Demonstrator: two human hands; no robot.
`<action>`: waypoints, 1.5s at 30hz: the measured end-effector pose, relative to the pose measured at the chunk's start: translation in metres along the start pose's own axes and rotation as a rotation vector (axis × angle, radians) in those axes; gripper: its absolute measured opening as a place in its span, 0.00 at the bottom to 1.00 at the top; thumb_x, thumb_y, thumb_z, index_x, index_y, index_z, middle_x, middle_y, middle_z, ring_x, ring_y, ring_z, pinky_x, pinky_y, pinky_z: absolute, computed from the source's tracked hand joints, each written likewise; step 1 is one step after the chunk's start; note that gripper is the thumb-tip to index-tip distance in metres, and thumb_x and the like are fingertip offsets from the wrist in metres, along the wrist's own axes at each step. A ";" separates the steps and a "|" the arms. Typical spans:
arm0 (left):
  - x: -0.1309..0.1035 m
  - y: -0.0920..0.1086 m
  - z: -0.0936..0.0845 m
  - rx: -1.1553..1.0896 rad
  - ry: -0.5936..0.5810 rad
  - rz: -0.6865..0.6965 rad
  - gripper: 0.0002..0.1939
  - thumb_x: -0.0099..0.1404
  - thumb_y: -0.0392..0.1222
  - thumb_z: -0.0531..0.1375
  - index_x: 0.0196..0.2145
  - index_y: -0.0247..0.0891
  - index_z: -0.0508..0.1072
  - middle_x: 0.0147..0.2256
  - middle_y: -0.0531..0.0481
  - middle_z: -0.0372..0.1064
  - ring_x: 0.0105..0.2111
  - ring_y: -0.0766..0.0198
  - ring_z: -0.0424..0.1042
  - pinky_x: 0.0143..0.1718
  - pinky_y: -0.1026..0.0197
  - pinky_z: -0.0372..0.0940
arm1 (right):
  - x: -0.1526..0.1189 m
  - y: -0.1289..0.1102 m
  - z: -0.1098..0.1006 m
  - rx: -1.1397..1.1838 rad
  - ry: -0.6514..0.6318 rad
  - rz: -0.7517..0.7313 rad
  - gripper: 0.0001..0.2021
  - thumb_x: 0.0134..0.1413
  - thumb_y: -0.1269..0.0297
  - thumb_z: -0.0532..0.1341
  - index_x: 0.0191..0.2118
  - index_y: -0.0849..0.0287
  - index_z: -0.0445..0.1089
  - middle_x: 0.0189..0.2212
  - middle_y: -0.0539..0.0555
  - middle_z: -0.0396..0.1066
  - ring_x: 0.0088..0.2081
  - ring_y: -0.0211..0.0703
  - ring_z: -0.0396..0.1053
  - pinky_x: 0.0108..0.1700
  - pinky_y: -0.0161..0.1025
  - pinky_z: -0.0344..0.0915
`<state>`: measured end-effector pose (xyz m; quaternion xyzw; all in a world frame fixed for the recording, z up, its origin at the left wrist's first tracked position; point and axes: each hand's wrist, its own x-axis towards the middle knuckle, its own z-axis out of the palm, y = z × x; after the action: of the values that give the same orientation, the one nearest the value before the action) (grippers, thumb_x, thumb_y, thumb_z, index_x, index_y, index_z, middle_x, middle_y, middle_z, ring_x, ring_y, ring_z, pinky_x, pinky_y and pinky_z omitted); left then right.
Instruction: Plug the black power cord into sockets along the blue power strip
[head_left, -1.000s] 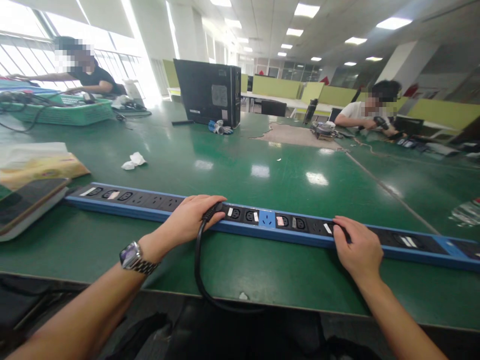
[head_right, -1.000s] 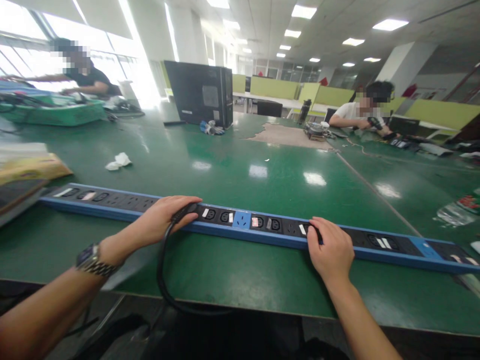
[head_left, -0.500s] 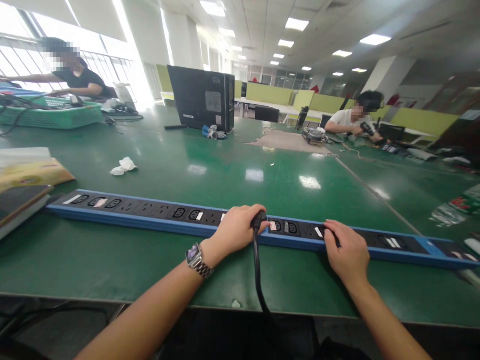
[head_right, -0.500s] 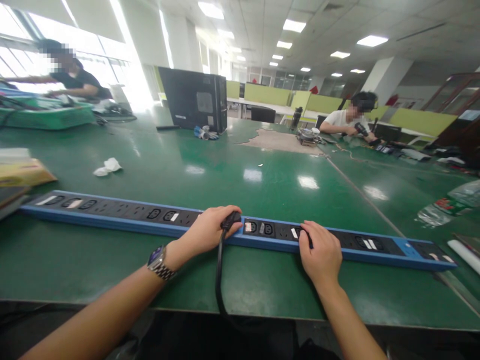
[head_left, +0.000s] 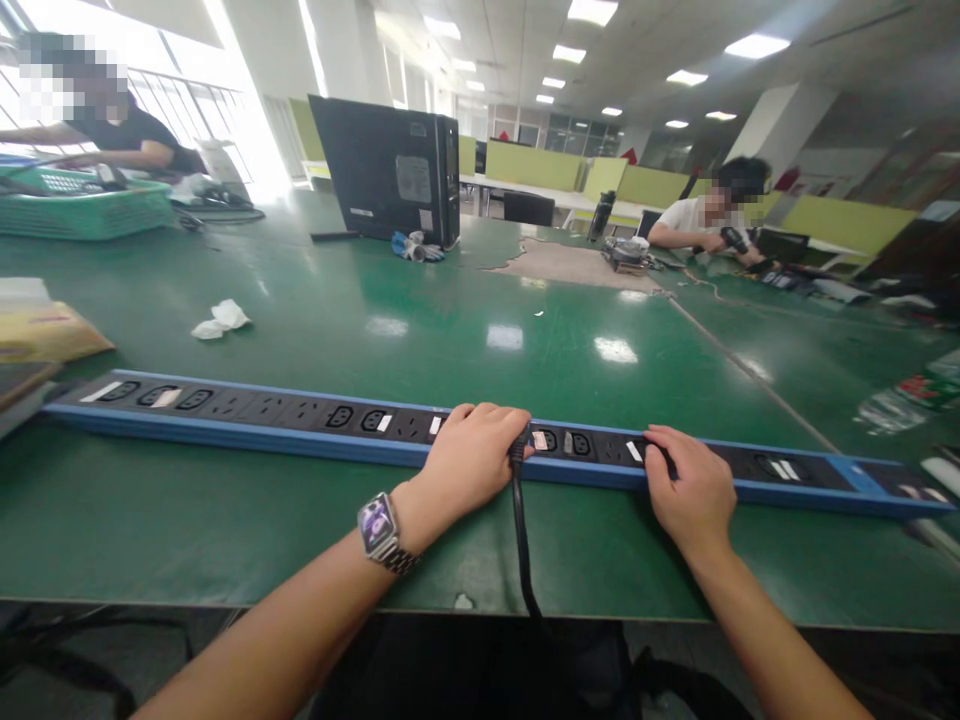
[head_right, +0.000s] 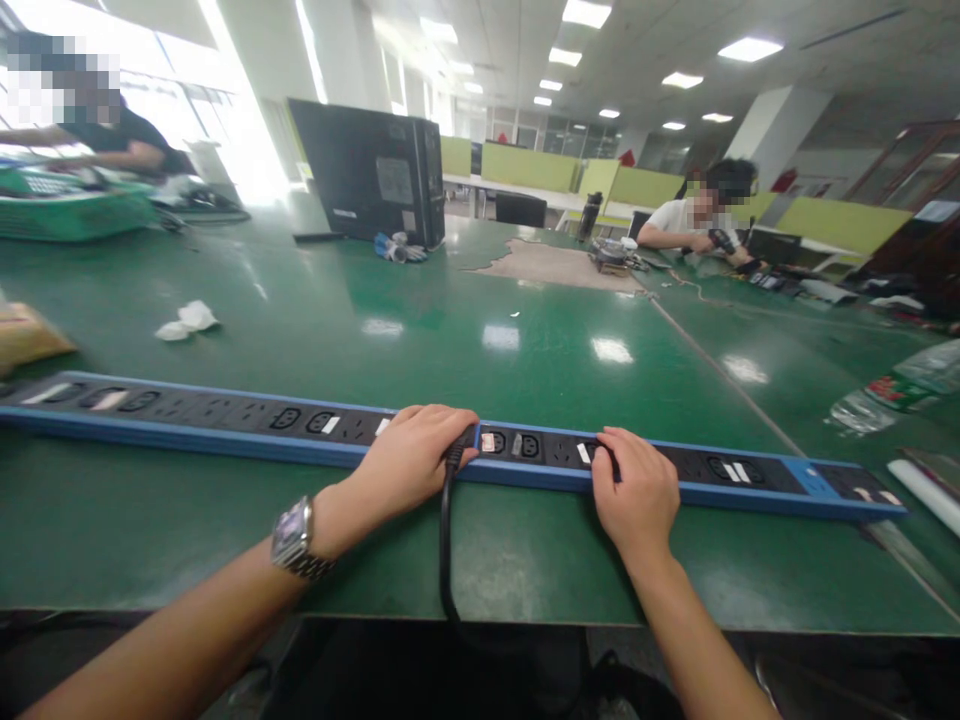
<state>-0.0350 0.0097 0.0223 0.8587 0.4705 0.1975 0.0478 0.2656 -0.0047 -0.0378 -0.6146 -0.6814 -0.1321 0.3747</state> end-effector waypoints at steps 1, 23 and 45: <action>0.001 0.002 0.000 -0.014 -0.004 0.007 0.11 0.68 0.43 0.60 0.47 0.42 0.72 0.46 0.46 0.76 0.48 0.50 0.73 0.50 0.47 0.65 | 0.002 -0.003 -0.003 0.059 -0.002 0.043 0.13 0.58 0.59 0.56 0.39 0.59 0.76 0.44 0.58 0.78 0.50 0.53 0.73 0.55 0.51 0.63; 0.006 0.018 0.030 0.045 0.050 0.056 0.30 0.62 0.56 0.63 0.57 0.40 0.66 0.55 0.41 0.69 0.56 0.48 0.66 0.58 0.47 0.57 | 0.066 -0.063 -0.048 -0.124 -0.570 -0.056 0.15 0.54 0.59 0.56 0.39 0.58 0.78 0.20 0.50 0.73 0.22 0.42 0.68 0.26 0.38 0.56; 0.006 0.021 0.033 0.090 0.076 0.061 0.30 0.63 0.56 0.62 0.58 0.38 0.67 0.54 0.41 0.69 0.54 0.48 0.66 0.57 0.46 0.56 | 0.072 0.057 -0.121 -0.090 -0.446 0.137 0.15 0.47 0.48 0.62 0.33 0.53 0.78 0.16 0.52 0.72 0.17 0.47 0.69 0.21 0.39 0.57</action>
<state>-0.0027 0.0059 -0.0007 0.8658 0.4539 0.2100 -0.0146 0.3640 -0.0166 0.0776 -0.6895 -0.6975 0.0025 0.1951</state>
